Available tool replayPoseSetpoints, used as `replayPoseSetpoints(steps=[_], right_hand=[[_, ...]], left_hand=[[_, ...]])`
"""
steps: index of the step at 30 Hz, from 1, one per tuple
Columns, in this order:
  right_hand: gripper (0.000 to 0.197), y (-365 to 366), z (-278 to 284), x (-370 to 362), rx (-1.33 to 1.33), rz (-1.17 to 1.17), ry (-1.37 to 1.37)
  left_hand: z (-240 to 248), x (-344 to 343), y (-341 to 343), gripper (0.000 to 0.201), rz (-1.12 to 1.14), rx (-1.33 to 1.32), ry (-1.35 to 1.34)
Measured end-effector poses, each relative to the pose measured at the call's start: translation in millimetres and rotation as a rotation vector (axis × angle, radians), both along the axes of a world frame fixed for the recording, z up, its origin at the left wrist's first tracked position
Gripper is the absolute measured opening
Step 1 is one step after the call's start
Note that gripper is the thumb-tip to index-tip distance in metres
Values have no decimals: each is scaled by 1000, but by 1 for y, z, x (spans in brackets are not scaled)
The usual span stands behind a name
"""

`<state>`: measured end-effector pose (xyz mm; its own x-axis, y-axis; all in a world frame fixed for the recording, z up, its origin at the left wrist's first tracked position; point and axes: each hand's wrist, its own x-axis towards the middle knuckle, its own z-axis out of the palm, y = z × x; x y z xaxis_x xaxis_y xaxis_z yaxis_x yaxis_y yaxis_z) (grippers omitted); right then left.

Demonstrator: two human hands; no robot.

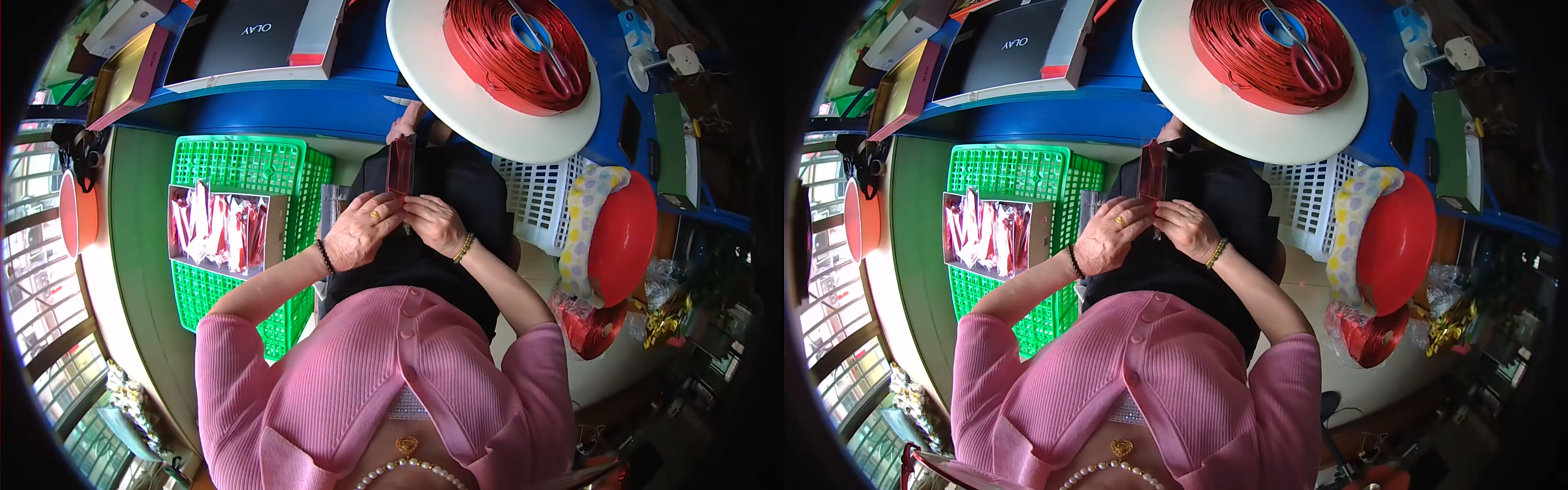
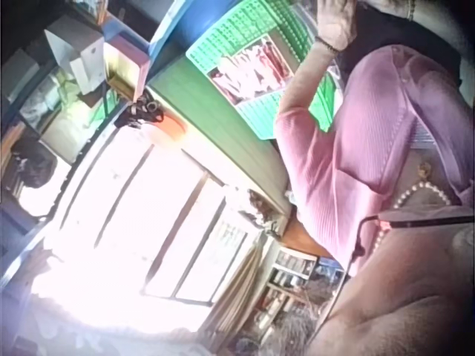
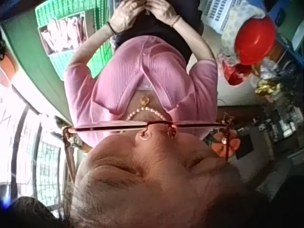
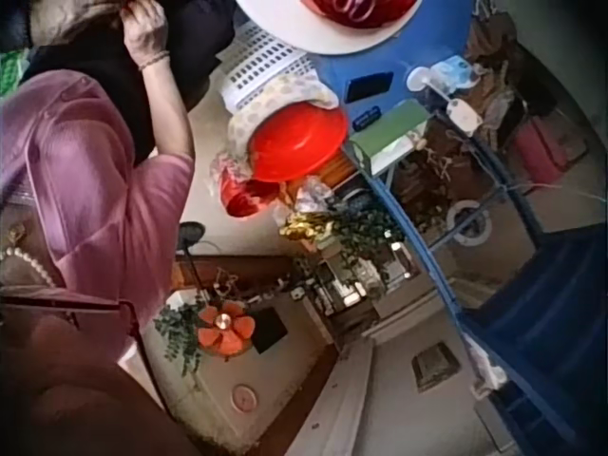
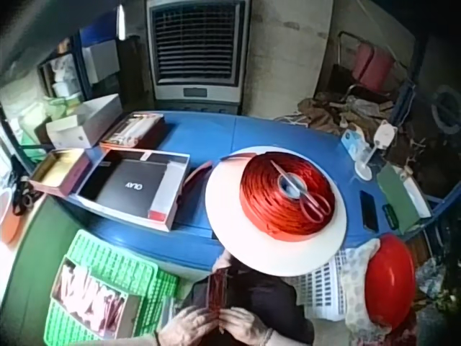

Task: The recorder is cutting lengths of red ribbon from a large spool and assembling them into decorative bows at a manual workstation.

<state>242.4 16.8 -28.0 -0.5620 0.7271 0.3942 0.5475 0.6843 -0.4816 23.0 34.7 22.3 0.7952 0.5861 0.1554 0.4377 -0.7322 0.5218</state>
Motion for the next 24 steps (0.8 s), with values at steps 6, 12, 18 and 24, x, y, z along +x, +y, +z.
replayPoseSetpoints(steps=[6, 12, 18, 24], right_hand=[[12, -6, 0, -5, -111, -106, 187], [9, -12, -7, -13, -257, -310, 347], [9, -9, -5, -4, -926, -357, 483], [14, 0, -1, -4, -1044, -334, 463]], left_hand=[[-26, -9, -6, 48, 83, -114, -67], [-47, 3, -17, 25, 330, -187, -387], [-51, 23, -20, 4, 677, -322, -547], [-53, 24, -17, 12, 820, -358, -340]])
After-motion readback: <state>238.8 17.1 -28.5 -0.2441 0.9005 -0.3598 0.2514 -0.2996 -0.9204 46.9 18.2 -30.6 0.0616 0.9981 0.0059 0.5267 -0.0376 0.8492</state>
